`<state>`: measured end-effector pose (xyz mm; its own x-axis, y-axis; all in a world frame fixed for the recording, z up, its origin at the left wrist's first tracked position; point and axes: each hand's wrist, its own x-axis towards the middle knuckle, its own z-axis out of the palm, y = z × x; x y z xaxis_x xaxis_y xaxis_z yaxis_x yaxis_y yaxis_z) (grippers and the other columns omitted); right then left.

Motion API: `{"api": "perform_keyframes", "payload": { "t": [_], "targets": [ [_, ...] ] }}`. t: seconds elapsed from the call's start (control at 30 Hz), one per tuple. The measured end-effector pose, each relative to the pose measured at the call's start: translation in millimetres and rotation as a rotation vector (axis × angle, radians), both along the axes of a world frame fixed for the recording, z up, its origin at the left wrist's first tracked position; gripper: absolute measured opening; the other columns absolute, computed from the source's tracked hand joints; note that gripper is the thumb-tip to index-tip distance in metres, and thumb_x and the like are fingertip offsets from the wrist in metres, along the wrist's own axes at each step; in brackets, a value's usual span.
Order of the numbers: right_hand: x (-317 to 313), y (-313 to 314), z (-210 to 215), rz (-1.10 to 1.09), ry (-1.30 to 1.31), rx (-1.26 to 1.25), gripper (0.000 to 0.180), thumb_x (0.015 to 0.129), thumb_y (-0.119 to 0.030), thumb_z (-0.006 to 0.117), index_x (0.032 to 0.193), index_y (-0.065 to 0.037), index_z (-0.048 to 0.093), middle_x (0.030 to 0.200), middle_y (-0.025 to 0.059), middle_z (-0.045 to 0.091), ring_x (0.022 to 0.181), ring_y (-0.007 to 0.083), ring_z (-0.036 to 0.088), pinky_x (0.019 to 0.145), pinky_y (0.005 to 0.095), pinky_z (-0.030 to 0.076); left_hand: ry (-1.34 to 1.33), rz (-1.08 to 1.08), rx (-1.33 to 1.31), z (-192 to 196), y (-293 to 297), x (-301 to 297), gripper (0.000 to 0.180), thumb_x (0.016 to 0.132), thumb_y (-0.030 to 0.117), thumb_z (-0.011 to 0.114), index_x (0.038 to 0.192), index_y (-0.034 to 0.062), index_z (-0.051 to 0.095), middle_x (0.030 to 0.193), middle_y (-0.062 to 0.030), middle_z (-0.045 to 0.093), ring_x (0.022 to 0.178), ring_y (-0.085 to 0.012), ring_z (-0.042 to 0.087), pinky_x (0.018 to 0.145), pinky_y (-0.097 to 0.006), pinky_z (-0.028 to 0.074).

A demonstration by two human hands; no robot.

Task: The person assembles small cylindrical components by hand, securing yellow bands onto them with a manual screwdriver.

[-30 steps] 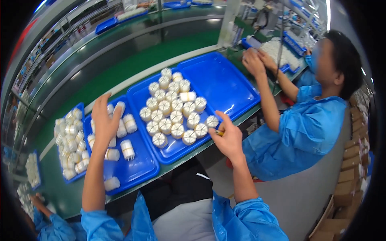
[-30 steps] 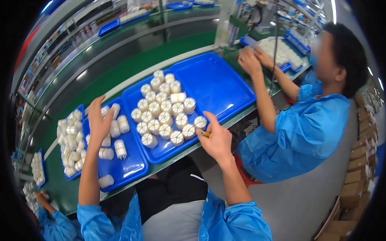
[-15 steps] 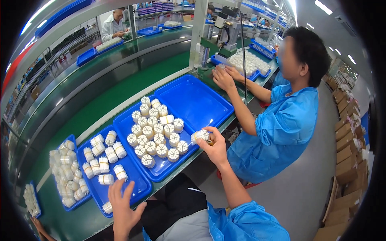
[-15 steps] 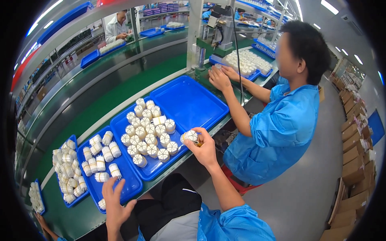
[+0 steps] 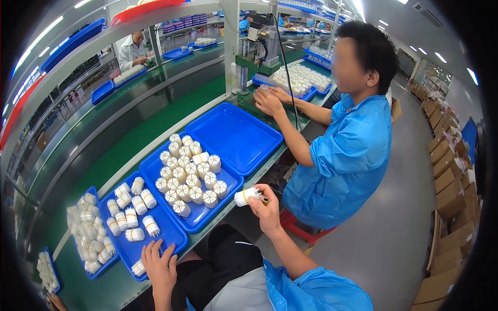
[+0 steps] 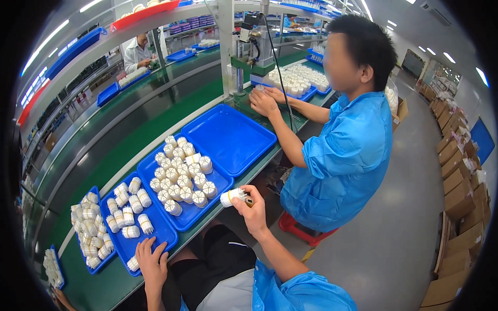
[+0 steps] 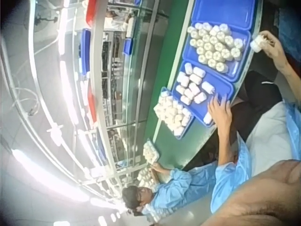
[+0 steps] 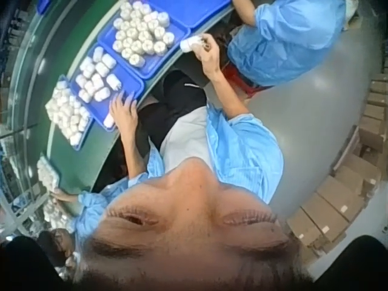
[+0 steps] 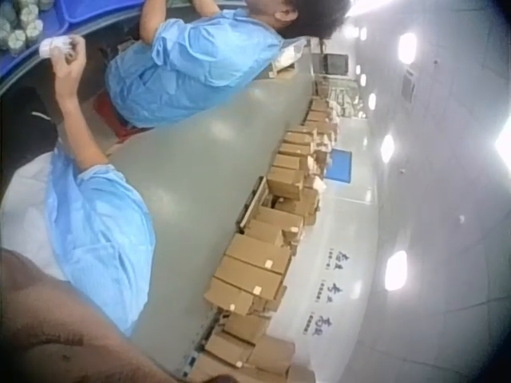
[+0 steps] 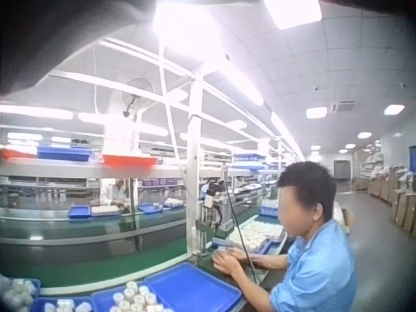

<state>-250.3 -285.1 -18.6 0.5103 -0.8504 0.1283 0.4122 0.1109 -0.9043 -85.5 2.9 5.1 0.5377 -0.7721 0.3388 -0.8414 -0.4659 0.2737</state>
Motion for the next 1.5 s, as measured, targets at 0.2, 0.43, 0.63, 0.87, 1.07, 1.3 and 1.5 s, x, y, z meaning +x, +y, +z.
{"api": "perform_keyframes", "payload": {
  "t": [0.2,0.43,0.63,0.87,1.07,1.3,1.5],
  "targets": [
    [-4.6,25.0,2.3,0.142,-0.089,0.097,0.029,0.088,-0.015,0.068,0.11,-0.004,0.052,0.074,-0.0011,0.053,0.058,0.0028,0.044,0.049,0.0197,0.03,-0.057,0.01,-0.022,-8.8,0.6,-0.7,0.028,0.08,0.015,0.068,0.107,0.0109,0.071,0.123,-0.0159,0.058,0.12,-0.037,0.049,0.109,-0.054,0.031],
    [-8.8,59.5,7.3,0.332,-0.158,0.18,0.032,0.086,-0.012,0.067,0.115,-0.004,0.053,0.077,0.0004,0.053,0.056,0.0044,0.042,0.047,0.0205,0.027,-0.098,0.001,-0.038,-7.3,-0.7,-4.5,0.027,0.081,0.012,0.066,0.107,0.0085,0.07,0.124,-0.0167,0.058,0.119,-0.0377,0.05,0.108,-0.051,0.033],
    [4.4,91.0,0.2,0.61,-0.236,0.405,0.031,0.09,-0.014,0.065,0.118,-0.006,0.053,0.084,0.0006,0.055,0.056,0.003,0.041,0.046,0.0192,0.026,0.119,-0.004,-0.415,-5.4,11.9,-38.1,0.042,0.086,0.014,0.065,0.125,0.0012,0.057,0.13,-0.02,0.053,0.121,-0.0361,0.051,0.103,-0.047,0.039],
    [15.4,148.6,8.2,0.456,-0.029,-0.387,0.041,0.087,-0.007,0.07,0.125,-0.003,0.056,0.107,0.0054,0.064,0.093,0.0099,0.063,0.075,0.0261,0.053,1.659,-0.242,-1.253,-24.9,-12.6,-97.3,0.05,0.105,0.039,0.038,0.14,0.0032,0.04,0.133,-0.0151,0.053,0.123,-0.0276,0.052,0.101,-0.038,0.044],
    [16.1,161.5,12.9,0.358,0.144,-0.967,0.055,0.072,-0.007,0.076,0.124,-0.006,0.061,0.099,0.0117,0.066,0.082,0.0263,0.069,0.066,0.0321,0.055,1.614,-0.13,-1.401,-23.1,-9.0,-78.2,0.039,0.103,0.03,0.045,0.132,0.0036,0.045,0.119,-0.0134,0.06,0.108,-0.0269,0.061,0.097,-0.04,0.049],
    [36.3,96.2,-33.6,0.043,0.135,-0.162,0.015,0.09,-0.014,0.069,0.092,-0.003,0.059,0.073,0.0017,0.061,0.065,0.0076,0.057,0.059,0.0255,0.046,0.873,0.005,-1.423,-11.0,37.6,-40.6,0.051,0.095,0.016,0.053,0.141,0.0043,0.034,0.103,-0.0137,0.059,0.081,-0.0199,0.058,0.078,-0.032,0.049],
    [50.8,61.7,-38.2,0.004,0.33,0.095,0.017,0.092,-0.022,0.066,0.093,-0.006,0.061,0.064,0.0051,0.062,0.054,0.0058,0.051,0.048,0.0213,0.037,0.53,0.11,-1.145,-14.8,66.7,-5.0,0.052,0.092,0.012,0.06,0.137,-0.0001,0.038,0.109,-0.0131,0.06,0.095,-0.0183,0.057,0.088,-0.032,0.048]
  ]
}}
